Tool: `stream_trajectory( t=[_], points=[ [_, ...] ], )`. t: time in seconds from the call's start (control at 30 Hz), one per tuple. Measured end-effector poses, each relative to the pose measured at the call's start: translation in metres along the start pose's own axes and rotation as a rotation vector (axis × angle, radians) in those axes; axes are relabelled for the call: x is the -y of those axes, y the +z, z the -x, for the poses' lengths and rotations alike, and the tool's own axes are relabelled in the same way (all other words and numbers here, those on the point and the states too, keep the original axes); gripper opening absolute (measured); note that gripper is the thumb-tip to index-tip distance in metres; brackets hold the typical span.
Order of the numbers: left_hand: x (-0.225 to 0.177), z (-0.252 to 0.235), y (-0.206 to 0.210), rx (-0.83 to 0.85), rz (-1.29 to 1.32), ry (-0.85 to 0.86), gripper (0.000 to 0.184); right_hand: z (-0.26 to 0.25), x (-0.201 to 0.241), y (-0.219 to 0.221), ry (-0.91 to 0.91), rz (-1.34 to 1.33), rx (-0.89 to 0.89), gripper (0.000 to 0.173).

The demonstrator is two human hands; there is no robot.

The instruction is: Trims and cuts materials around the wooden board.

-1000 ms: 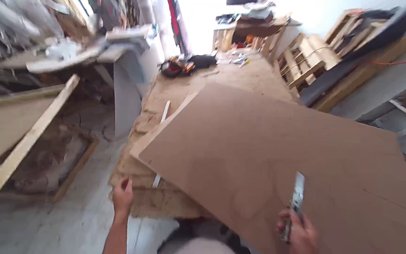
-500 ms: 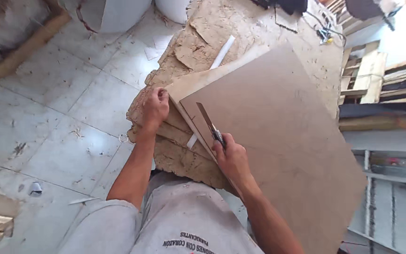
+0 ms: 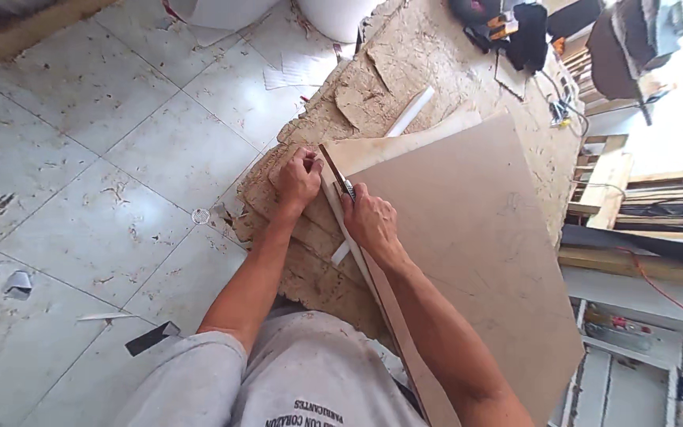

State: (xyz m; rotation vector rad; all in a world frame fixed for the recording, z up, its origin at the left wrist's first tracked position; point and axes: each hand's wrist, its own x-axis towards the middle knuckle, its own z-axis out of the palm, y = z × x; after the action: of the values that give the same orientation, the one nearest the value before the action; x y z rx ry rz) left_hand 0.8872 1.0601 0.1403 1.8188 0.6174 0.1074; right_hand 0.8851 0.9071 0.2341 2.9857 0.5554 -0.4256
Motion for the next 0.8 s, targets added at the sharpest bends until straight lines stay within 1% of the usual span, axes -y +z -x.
stream_trajectory(
  t=[0.1,0.17,0.27,0.4,0.47,0.57,0.67,0.8],
  points=[
    [0.001,0.002,0.004,-0.09,0.002,0.016,0.025,-0.003,0.002,0.0,0.0,0.019,0.013,0.039],
    [0.004,0.002,0.006,-0.121,0.018,0.028,0.023,-0.005,0.002,0.001,-0.001,0.034,0.02,0.04],
    [0.006,0.008,0.006,-0.116,0.045,0.024,0.023,-0.005,0.005,0.001,0.004,0.071,0.022,0.039],
    [0.003,-0.005,0.001,-0.035,0.184,-0.088,0.033,-0.007,0.012,-0.006,0.032,0.102,0.042,0.038],
    [0.002,-0.006,0.001,-0.033,0.166,-0.079,0.03,-0.01,0.015,-0.008,0.035,0.107,0.043,0.037],
    [-0.004,0.003,0.002,-0.089,0.106,-0.062,0.022,-0.02,0.021,-0.011,0.026,0.1,0.05,0.036],
    [-0.008,0.006,0.002,-0.1,0.094,-0.077,0.022,-0.028,0.025,-0.012,0.025,0.1,0.06,0.036],
    [-0.009,0.003,0.0,-0.099,0.129,-0.111,0.025,-0.014,0.02,-0.022,0.034,0.125,0.089,0.036]
  ],
)
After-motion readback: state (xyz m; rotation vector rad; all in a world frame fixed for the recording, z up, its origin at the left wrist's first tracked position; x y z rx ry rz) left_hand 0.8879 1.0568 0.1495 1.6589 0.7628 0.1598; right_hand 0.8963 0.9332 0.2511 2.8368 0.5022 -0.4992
